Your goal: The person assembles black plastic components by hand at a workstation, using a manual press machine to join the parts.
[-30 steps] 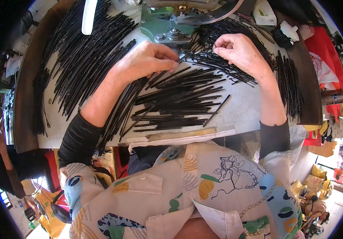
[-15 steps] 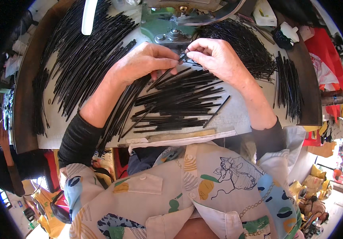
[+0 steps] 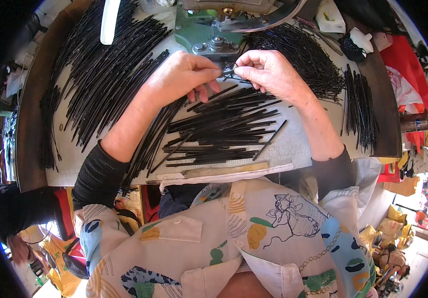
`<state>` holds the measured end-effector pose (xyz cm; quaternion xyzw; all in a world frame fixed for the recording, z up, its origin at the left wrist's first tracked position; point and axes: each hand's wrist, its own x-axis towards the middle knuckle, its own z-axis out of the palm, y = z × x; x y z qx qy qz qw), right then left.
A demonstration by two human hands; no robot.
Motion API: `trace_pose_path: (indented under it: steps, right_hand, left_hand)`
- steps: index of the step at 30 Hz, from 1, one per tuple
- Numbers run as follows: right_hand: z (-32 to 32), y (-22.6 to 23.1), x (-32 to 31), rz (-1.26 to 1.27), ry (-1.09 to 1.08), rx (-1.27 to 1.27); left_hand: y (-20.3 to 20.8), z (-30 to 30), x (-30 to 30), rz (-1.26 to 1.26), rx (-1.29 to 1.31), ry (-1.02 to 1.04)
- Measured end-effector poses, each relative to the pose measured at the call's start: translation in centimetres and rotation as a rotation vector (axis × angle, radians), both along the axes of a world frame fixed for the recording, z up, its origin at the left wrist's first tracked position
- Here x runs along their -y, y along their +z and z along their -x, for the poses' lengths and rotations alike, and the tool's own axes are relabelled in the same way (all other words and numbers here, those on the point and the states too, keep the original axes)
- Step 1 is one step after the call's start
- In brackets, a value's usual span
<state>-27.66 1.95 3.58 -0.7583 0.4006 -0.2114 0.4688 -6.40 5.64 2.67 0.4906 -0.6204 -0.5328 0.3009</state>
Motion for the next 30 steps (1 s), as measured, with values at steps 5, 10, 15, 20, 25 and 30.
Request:
trace_pose_path:
  steps: [5, 10, 15, 20, 25, 30]
  right_hand:
    - [0.2, 0.3, 0.2, -0.026, -0.027, -0.047]
    - [0.4, 0.3, 0.5, -0.027, -0.016, -0.085]
    - [1.0, 0.8, 0.5, -0.062, -0.03, -0.078]
    - [3.5, 1.0, 1.5, -0.141, -0.128, -0.006]
    - [3.9, -0.3, 1.6, -0.286, -0.251, 0.3]
    - [1.5, -0.2, -0.2, -0.304, -0.219, 0.233]
  left_hand:
    - [0.6, 0.5, -0.5, 0.245, 0.276, 0.012]
    - [0.6, 0.5, -0.4, 0.241, 0.312, 0.004]
    - [0.4, -0.1, 0.0, 0.147, 0.174, 0.066]
    - [0.1, -0.8, 0.6, -0.06, -0.138, 0.119]
    - [0.2, -0.9, 0.2, -0.194, -0.345, 0.133]
    - [0.3, -0.2, 0.0, -0.226, -0.479, 0.197]
